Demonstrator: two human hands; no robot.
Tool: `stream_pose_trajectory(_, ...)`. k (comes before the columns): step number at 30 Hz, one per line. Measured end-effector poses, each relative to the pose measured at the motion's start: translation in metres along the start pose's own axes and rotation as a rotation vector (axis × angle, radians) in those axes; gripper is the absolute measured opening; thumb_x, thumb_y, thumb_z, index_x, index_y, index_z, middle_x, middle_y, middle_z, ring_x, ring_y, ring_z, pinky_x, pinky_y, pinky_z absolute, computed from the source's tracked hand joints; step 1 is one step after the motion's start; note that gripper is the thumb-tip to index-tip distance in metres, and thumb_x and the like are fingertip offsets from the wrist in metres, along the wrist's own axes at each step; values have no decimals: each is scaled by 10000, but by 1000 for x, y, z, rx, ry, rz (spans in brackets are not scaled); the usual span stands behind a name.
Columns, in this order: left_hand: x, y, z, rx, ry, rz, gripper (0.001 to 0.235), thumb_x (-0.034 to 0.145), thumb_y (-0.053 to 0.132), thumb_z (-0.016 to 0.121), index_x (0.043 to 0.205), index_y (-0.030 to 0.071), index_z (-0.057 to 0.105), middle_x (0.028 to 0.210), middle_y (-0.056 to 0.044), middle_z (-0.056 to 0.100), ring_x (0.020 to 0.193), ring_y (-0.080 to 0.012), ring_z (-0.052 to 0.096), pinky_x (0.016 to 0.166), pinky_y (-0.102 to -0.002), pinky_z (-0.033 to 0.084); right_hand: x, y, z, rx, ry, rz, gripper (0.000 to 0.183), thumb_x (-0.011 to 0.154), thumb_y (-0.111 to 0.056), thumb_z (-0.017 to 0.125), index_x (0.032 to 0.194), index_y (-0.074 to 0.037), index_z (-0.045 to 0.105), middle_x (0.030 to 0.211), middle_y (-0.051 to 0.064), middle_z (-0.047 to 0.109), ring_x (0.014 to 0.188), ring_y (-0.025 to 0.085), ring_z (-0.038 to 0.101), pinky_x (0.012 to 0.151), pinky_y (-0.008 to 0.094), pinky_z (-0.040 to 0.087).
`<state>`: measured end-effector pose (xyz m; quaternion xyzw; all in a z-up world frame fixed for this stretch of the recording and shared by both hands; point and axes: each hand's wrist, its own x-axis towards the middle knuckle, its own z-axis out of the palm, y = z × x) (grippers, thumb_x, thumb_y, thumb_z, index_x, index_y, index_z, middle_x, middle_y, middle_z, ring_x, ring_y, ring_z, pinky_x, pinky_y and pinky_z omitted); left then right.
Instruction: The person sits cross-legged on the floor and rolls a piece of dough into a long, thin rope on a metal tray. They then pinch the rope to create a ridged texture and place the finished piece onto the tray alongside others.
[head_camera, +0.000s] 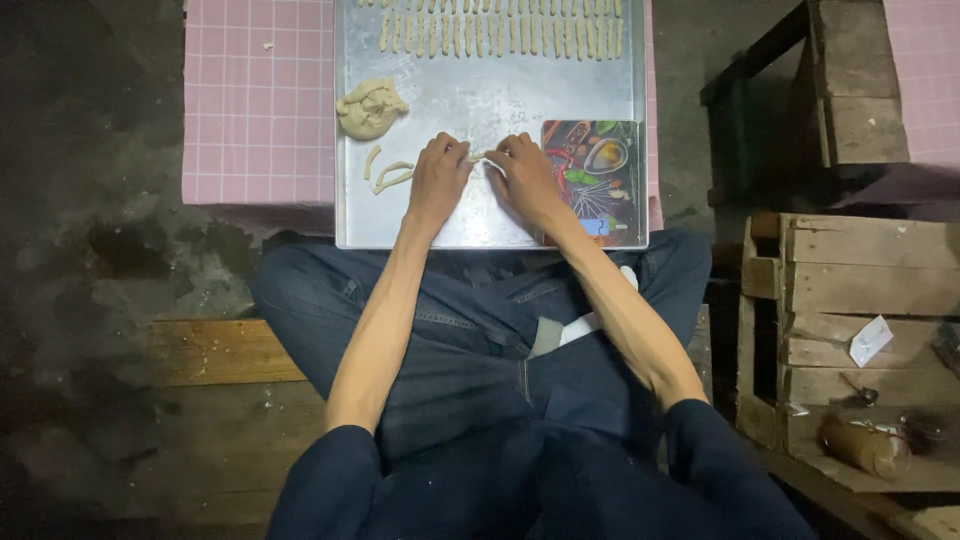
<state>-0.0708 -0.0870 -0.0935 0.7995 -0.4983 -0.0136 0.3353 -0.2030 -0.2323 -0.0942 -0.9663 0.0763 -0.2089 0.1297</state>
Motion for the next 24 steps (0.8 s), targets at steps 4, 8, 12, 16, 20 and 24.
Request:
stream_pose_trajectory(4,0,-5,-1,14,-16,-24,182,960,141,747,1090,14,758,965,-112,619,936,-271,620,826,-375,489,18,2,12,-7,23,-51,108,929,-210,725,1010,-152,766,956,77,597,916,283,552,785,381,483)
stream_pose_trajectory(8,3,-5,-6,-70,-42,-46,130,966,148,732,1023,39,774,917,-105,620,893,-276,620,811,-377,492,29,2,14,14,33,-59,85,927,-222,747,905,-160,801,924,66,570,874,266,527,762,363,462)
stream_pose_trajectory(12,4,-12,4,-60,-65,-45,167,997,196,704,1038,56,784,931,-112,648,898,-255,626,819,-367,502,28,8,19,-30,13,-78,116,954,-260,737,877,-202,801,918,36,564,864,243,533,738,350,447)
stream_pose_trajectory(16,-10,29,-7,145,-104,-46,368,1045,146,606,1363,-37,621,1246,-221,637,1186,-335,610,986,-433,489,10,5,4,-78,-6,-49,210,977,-188,659,1166,-212,747,1027,74,624,968,287,583,804,401,471)
stream_pose_trajectory(20,-20,82,-26,182,-451,-134,580,1115,208,407,1575,-120,275,1635,-348,223,1561,-396,177,1290,-440,110,-13,-8,-9,-22,-66,11,380,1020,-87,550,1375,37,611,1371,267,604,1311,403,550,1028,466,451)
stream_pose_trajectory(24,-10,72,-7,267,-541,-153,625,1099,181,327,1622,-98,127,1703,-298,0,1601,-370,-35,1313,-430,-36,-13,-29,-22,-4,-308,122,544,1105,-198,304,1547,98,419,1617,307,365,1528,426,306,1235,525,250)
